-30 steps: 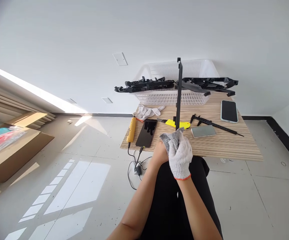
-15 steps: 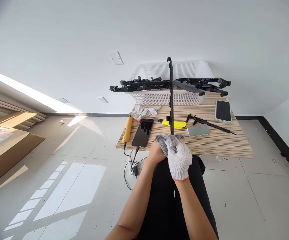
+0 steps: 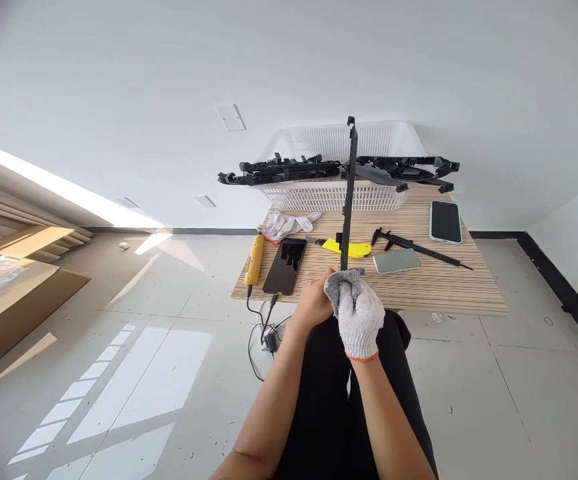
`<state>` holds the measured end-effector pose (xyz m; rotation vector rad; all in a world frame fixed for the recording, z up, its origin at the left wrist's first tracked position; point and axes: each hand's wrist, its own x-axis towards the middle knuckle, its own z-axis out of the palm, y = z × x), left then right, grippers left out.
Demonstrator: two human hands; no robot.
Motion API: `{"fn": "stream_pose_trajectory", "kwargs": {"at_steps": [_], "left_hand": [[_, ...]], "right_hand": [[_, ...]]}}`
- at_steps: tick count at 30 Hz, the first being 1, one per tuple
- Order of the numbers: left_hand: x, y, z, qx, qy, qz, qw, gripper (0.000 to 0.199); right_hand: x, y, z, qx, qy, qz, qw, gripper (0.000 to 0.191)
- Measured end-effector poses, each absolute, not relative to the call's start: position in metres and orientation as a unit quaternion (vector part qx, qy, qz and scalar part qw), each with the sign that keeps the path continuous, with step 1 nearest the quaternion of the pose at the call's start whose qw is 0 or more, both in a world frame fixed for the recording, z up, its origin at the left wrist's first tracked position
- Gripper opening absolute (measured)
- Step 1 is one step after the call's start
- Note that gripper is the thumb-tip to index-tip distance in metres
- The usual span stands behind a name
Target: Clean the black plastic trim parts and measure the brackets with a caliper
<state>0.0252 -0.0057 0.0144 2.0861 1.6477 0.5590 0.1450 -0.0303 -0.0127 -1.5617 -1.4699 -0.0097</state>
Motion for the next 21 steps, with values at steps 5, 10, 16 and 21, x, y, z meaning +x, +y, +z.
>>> {"fn": "stream_pose_trajectory", "kwargs": {"at_steps": [5, 10, 16, 21], "left_hand": [[0.022, -0.005, 0.015, 0.761, 0.562, 0.217, 0.240, 0.016], [0.032, -0.013, 0.016, 0.734, 0.558, 0.276, 0.271, 0.012], [0.044, -0.022, 0.002, 0.722, 0.585, 0.274, 0.248, 0.024], [0.036, -0.021, -0.008, 0.727, 0.569, 0.305, 0.233, 0.044]], "right_hand": [[0.143, -0.030, -0.007, -0.632, -0.612, 0.004, 0.476, 0.040], [0.144, -0.028, -0.005, -0.663, -0.583, 0.033, 0.468, 0.051], [0.150, -0.027, -0.007, -0.663, -0.563, 0.051, 0.491, 0.050], [0.146, -0.027, -0.005, -0.649, -0.593, 0.038, 0.475, 0.048]]}}
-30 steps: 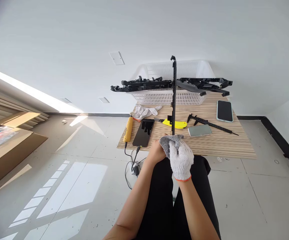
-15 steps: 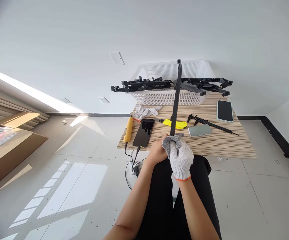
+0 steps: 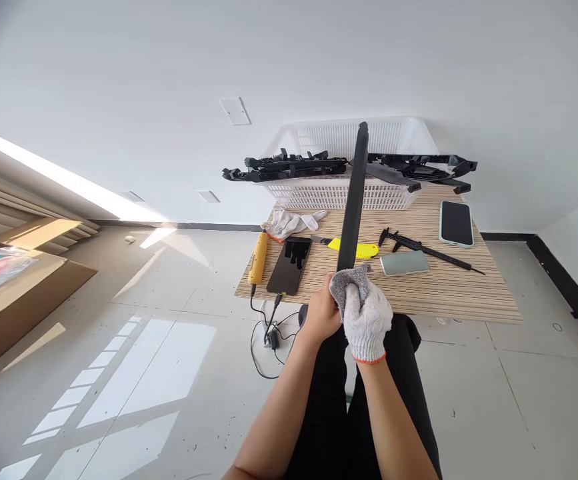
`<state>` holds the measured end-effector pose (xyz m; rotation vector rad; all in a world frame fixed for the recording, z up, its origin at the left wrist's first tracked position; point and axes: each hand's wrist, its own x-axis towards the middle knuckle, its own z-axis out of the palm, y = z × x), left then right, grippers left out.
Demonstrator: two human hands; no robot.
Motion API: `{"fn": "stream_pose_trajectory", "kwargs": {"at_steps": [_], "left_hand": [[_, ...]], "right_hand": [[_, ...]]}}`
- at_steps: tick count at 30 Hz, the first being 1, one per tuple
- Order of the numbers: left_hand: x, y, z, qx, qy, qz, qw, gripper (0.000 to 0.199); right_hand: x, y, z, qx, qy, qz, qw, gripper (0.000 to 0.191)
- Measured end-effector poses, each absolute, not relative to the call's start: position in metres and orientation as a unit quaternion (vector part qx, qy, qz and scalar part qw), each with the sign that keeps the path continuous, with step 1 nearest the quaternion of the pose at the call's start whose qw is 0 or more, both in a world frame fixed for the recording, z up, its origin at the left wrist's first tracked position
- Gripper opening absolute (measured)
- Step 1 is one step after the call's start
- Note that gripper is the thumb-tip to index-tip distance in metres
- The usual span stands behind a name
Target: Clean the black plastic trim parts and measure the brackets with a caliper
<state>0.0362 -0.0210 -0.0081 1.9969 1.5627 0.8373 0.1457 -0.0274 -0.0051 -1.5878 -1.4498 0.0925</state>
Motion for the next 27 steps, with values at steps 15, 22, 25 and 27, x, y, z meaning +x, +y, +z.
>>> {"fn": "stream_pose_trajectory", "kwargs": {"at_steps": [15, 22, 25, 27], "left_hand": [[0.036, -0.030, -0.002, 0.700, 0.543, 0.368, 0.283, 0.061], [0.045, -0.030, 0.002, 0.687, 0.561, 0.370, 0.277, 0.069], [0.045, -0.029, 0.003, 0.659, 0.606, 0.352, 0.274, 0.051], [0.044, -0.029, 0.002, 0.648, 0.630, 0.335, 0.267, 0.051]], "right_hand": [[0.148, -0.027, -0.009, -0.644, -0.603, 0.030, 0.470, 0.043], [0.147, -0.021, -0.012, -0.648, -0.609, 0.072, 0.452, 0.042], [0.146, -0.024, -0.005, -0.634, -0.611, 0.072, 0.468, 0.038], [0.145, -0.027, -0.001, -0.632, -0.618, 0.072, 0.463, 0.037]]}}
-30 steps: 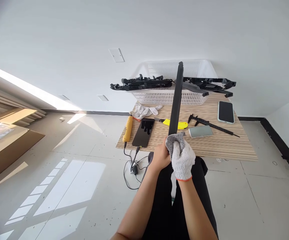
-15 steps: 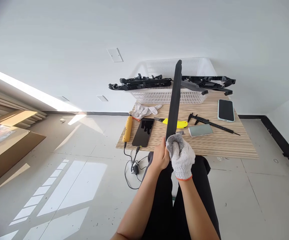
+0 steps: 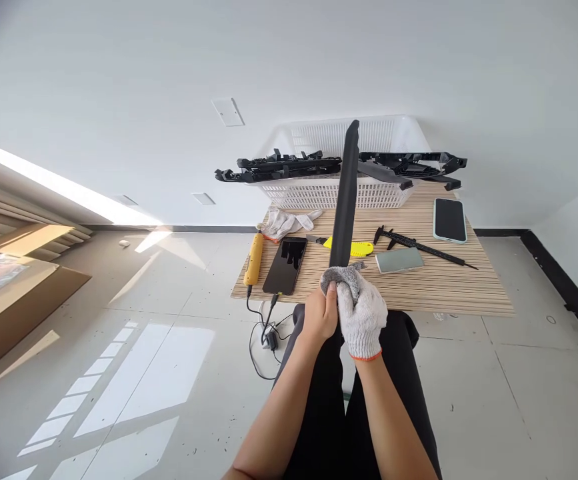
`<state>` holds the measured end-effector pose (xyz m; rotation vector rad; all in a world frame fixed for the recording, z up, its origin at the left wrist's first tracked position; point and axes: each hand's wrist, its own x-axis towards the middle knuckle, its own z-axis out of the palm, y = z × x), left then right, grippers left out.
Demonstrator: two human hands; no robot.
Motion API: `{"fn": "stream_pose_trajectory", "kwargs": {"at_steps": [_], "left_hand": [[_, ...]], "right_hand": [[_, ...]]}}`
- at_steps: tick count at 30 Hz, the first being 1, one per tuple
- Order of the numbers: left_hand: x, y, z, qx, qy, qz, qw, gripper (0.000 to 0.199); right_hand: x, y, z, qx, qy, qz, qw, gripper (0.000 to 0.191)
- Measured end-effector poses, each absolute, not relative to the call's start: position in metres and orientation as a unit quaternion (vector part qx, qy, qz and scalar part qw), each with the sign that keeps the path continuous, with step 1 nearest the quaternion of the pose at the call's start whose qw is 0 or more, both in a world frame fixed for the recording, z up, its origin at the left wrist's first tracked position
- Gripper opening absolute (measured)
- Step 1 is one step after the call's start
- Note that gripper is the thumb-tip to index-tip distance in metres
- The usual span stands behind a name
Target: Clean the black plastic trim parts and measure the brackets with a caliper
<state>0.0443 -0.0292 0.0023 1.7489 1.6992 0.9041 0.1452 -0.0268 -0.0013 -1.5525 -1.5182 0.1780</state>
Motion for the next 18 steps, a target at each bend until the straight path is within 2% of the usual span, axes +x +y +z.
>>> {"fn": "stream_pose_trajectory", "kwargs": {"at_steps": [7, 13, 18], "left_hand": [[0.047, -0.029, -0.004, 0.612, 0.621, 0.393, 0.291, 0.053], [0.040, -0.027, 0.003, 0.538, 0.573, 0.506, 0.355, 0.052], [0.036, -0.024, 0.004, 0.484, 0.546, 0.548, 0.409, 0.051]], "right_hand": [[0.144, -0.028, -0.007, -0.630, -0.607, 0.065, 0.481, 0.043], [0.145, -0.029, -0.010, -0.608, -0.623, 0.007, 0.492, 0.067], [0.144, -0.029, -0.007, -0.628, -0.626, 0.044, 0.461, 0.077]]}}
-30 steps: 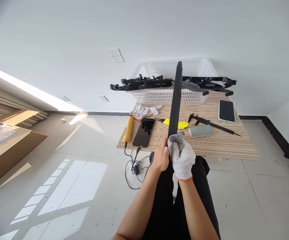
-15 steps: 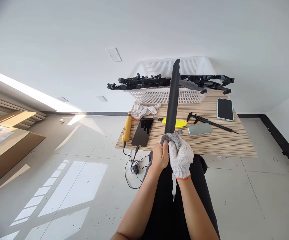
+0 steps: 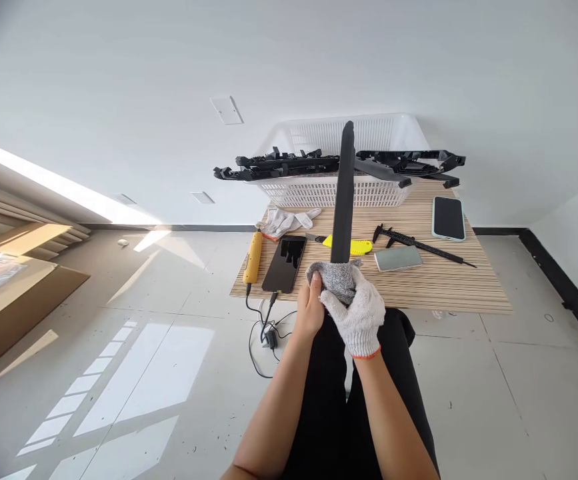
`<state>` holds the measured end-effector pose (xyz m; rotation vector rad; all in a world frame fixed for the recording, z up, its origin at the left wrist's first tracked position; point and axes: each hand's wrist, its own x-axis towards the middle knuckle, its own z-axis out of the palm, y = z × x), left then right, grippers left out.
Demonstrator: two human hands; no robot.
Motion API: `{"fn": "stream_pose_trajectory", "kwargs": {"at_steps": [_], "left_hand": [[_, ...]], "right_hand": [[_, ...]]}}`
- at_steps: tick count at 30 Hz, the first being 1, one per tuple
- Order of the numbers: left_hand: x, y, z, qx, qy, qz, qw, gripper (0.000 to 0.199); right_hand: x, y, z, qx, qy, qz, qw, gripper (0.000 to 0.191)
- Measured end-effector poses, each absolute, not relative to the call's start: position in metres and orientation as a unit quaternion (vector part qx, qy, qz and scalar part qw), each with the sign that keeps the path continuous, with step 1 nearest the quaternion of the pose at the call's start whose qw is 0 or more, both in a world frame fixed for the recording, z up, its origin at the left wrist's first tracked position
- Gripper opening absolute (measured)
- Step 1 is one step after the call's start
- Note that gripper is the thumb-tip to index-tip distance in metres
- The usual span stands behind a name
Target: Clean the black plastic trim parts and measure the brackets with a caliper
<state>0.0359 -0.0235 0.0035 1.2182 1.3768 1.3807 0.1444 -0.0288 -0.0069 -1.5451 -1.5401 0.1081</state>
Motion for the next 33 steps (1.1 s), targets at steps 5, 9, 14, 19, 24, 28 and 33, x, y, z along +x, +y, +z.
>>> {"fn": "stream_pose_trajectory", "kwargs": {"at_steps": [5, 9, 14, 19, 24, 28, 33], "left_hand": [[0.037, -0.020, 0.001, 0.496, 0.524, 0.569, 0.394, 0.035], [0.035, -0.020, -0.001, 0.511, 0.531, 0.551, 0.393, 0.024], [0.036, -0.021, -0.007, 0.527, 0.512, 0.554, 0.391, 0.051], [0.038, -0.021, -0.008, 0.552, 0.523, 0.557, 0.334, 0.034], [0.032, -0.021, -0.002, 0.611, 0.518, 0.497, 0.334, 0.027], [0.028, -0.023, 0.006, 0.545, 0.493, 0.532, 0.421, 0.029], [0.028, -0.027, 0.014, 0.546, 0.514, 0.498, 0.436, 0.033]], "right_hand": [[0.143, -0.027, -0.009, -0.646, -0.613, 0.060, 0.451, 0.076], [0.144, -0.027, -0.010, -0.641, -0.621, 0.068, 0.445, 0.076], [0.146, -0.028, -0.011, -0.639, -0.626, 0.068, 0.443, 0.073], [0.144, -0.028, -0.015, -0.630, -0.637, 0.018, 0.443, 0.071], [0.141, -0.028, -0.015, -0.630, -0.644, -0.003, 0.434, 0.067], [0.144, -0.028, -0.016, -0.612, -0.665, -0.042, 0.427, 0.061], [0.146, -0.026, -0.019, -0.600, -0.685, -0.076, 0.406, 0.051]]}}
